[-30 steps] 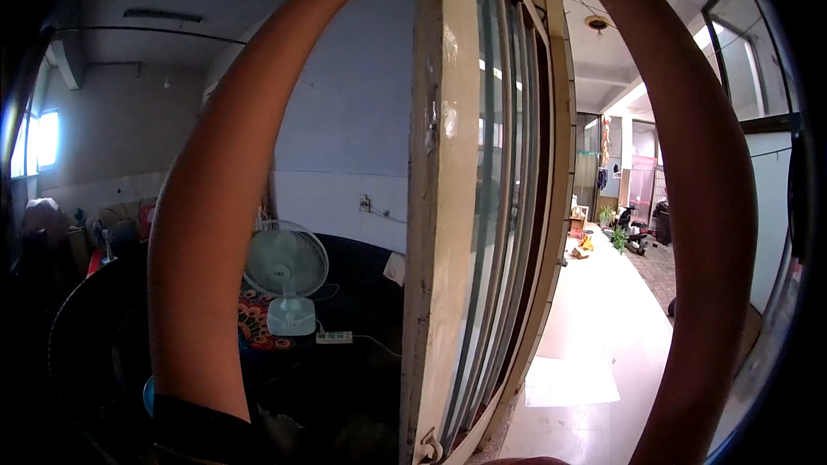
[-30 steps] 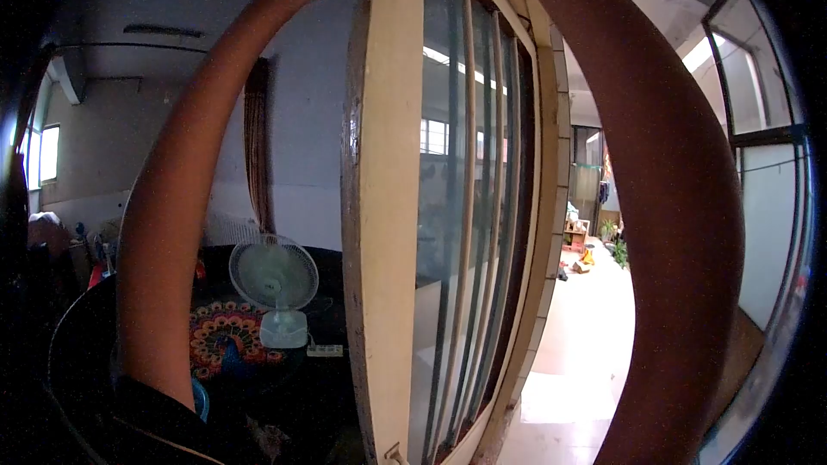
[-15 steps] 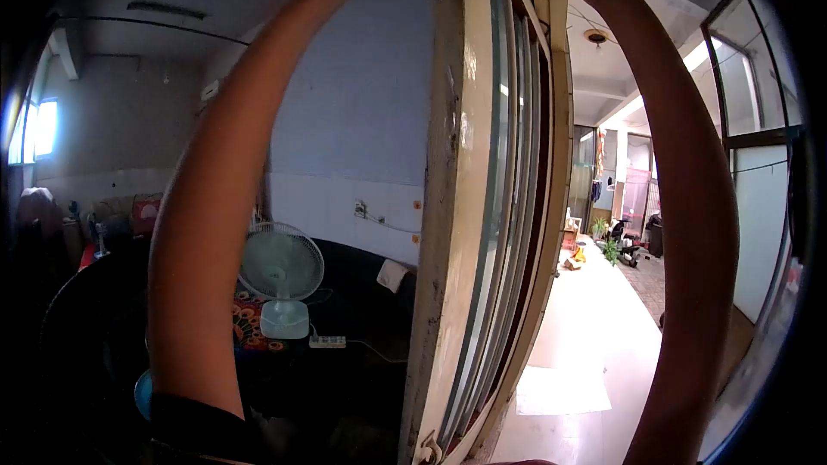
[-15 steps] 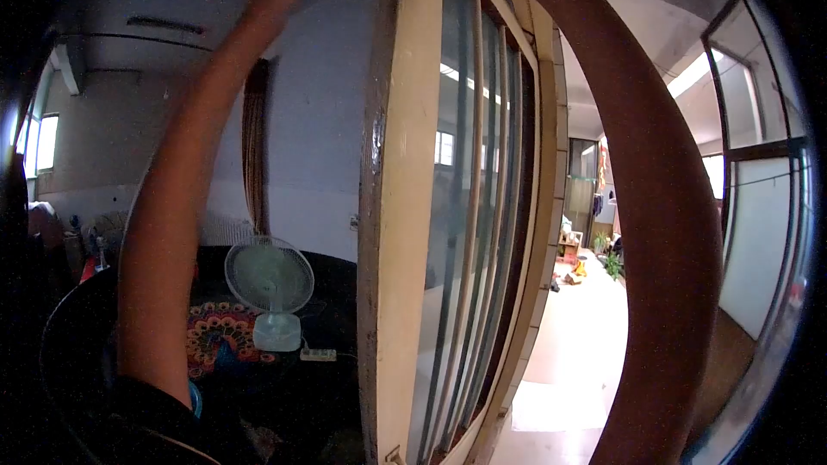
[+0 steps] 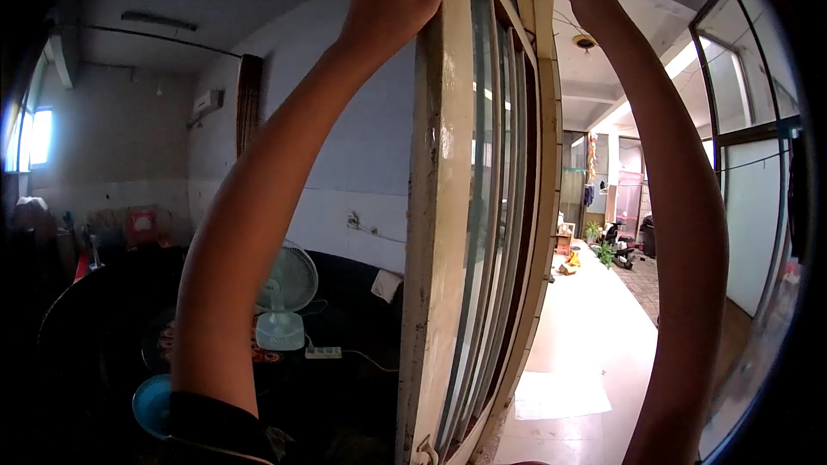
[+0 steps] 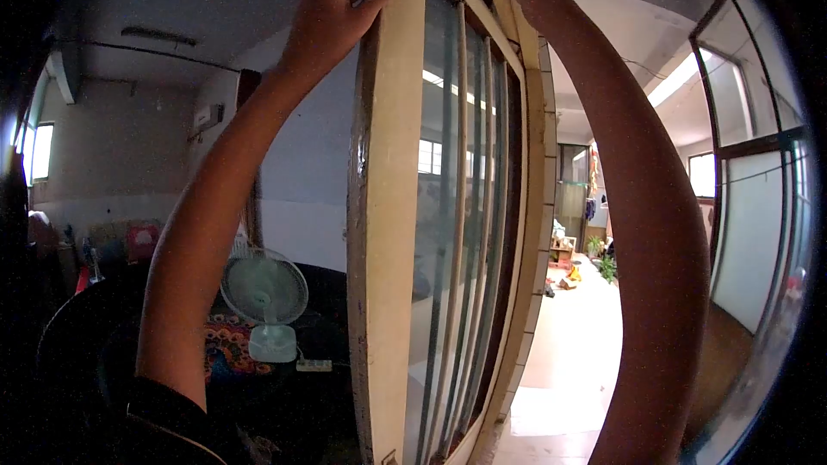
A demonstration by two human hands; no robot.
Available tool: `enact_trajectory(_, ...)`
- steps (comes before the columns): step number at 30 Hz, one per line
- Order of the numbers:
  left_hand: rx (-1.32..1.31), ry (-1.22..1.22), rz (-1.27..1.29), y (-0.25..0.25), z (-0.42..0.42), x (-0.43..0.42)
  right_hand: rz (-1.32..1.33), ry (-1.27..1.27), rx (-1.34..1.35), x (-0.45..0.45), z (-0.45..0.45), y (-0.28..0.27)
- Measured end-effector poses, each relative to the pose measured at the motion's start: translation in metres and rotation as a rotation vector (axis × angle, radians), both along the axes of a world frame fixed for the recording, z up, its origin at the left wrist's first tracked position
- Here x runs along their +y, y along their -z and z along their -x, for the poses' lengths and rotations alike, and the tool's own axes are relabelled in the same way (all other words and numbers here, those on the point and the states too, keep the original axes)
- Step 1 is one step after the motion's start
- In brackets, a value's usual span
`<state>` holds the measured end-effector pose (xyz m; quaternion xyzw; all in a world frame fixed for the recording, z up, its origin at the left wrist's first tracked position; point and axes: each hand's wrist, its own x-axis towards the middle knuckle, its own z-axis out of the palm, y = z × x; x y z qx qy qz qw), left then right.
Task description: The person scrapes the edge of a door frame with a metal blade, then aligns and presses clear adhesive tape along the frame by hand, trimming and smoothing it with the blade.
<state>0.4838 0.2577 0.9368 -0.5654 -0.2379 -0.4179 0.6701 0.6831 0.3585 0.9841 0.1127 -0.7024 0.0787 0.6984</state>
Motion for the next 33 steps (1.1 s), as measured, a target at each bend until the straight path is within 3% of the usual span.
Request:
enact_trajectory(8,0.005,0.156,0.018,-0.012,0.022,0.006,-0.030,0.045,-0.014,0.004,-0.007,0.007)
enact_trajectory(11,0.084,0.068,-0.023,-0.017,0.021,-0.001,-0.029,0.027,-0.029,0.001,-0.007,0.007)
enact_trajectory(13,-0.072,-0.067,0.011,-0.012,0.015,-0.007,-0.030,0.042,-0.042,-0.001,-0.006,0.007)
enact_trajectory(17,0.052,0.120,-0.086,0.008,-0.003,-0.007,-0.026,0.068,-0.025,-0.001,-0.004,0.011)
enact_trajectory(19,0.254,-0.125,-0.212,0.010,0.010,0.001,-0.025,0.077,-0.023,-0.001,-0.004,0.015)
enact_trajectory(25,0.093,0.038,0.107,0.047,0.011,0.000,-0.035,0.032,-0.067,0.007,-0.001,0.024)
enact_trajectory(33,0.085,0.013,0.112,0.114,0.005,-0.013,-0.049,0.061,-0.048,0.010,-0.008,0.047)
